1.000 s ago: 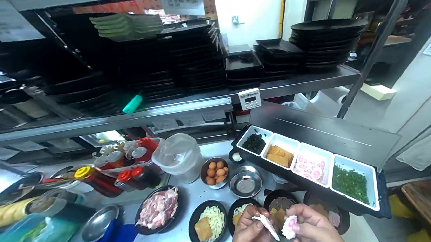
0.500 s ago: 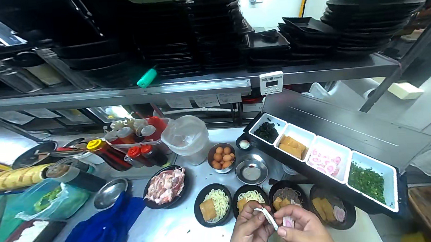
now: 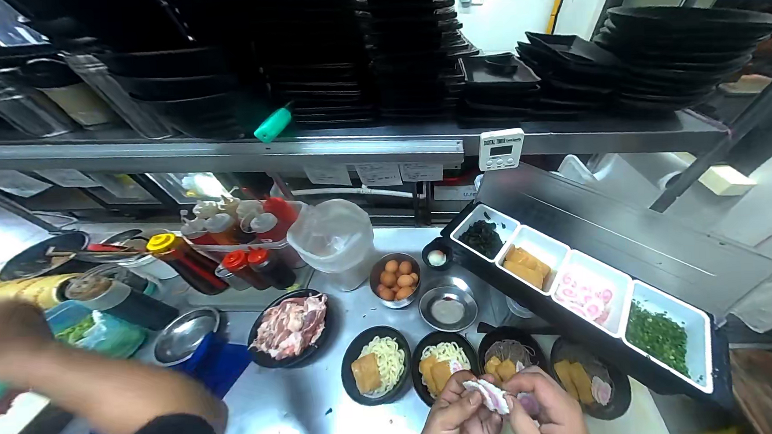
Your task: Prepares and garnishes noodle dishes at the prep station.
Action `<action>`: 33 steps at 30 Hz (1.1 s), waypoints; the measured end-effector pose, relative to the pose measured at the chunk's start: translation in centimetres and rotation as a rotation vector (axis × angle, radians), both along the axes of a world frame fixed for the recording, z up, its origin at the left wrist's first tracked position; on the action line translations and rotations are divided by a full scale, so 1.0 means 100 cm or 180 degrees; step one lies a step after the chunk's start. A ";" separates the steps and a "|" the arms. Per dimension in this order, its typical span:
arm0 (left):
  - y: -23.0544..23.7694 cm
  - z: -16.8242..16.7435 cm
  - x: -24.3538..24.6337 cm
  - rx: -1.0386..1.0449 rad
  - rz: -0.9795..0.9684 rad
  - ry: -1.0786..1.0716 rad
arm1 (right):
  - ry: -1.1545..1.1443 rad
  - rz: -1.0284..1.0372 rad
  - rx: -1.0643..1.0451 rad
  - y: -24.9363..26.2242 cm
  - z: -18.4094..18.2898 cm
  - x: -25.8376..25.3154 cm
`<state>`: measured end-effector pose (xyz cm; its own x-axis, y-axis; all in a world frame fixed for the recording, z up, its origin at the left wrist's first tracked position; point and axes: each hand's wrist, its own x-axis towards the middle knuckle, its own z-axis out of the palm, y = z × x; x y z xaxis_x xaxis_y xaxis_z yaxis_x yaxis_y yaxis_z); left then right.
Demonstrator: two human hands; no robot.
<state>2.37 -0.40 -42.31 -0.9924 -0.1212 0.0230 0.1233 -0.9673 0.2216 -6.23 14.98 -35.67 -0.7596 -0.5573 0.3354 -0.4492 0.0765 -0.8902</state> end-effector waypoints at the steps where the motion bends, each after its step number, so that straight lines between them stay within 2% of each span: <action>1: 0.002 0.000 0.001 0.0045 -0.0031 0.0011 | 0.0160 0.0034 0.0076 0.001 0.000 -0.001; 3: 0.004 -0.001 0.002 0.0104 -0.0092 0.0142 | 0.0077 0.0112 0.0123 0.003 0.000 -0.001; 7: 0.005 -0.003 0.001 0.0105 -0.0189 0.0504 | -0.0693 0.0194 -0.0186 0.007 0.005 0.001; 11: 0.005 -0.005 0.002 0.0109 -0.0229 0.0436 | -0.0866 0.0402 -0.0303 0.009 0.008 0.000; 16: 0.007 0.000 0.004 0.0125 -0.0122 0.0321 | -0.1002 0.0251 -0.0287 0.009 0.007 0.003; 21: 0.009 0.003 0.007 -0.0087 0.0129 -0.0074 | -0.1541 0.0431 -0.0173 0.009 0.006 -0.001; 24: 0.010 0.005 0.008 -0.0226 0.0295 -0.0297 | -0.1910 0.0238 -0.0186 0.006 0.006 0.000; 29: 0.012 0.017 0.006 -0.0389 0.0538 -0.0791 | -0.2411 0.0004 -0.0576 0.001 -0.002 0.004; 33: 0.013 0.013 0.005 -0.0529 0.0565 -0.1032 | -0.2664 -0.0013 -0.0428 0.002 -0.008 0.006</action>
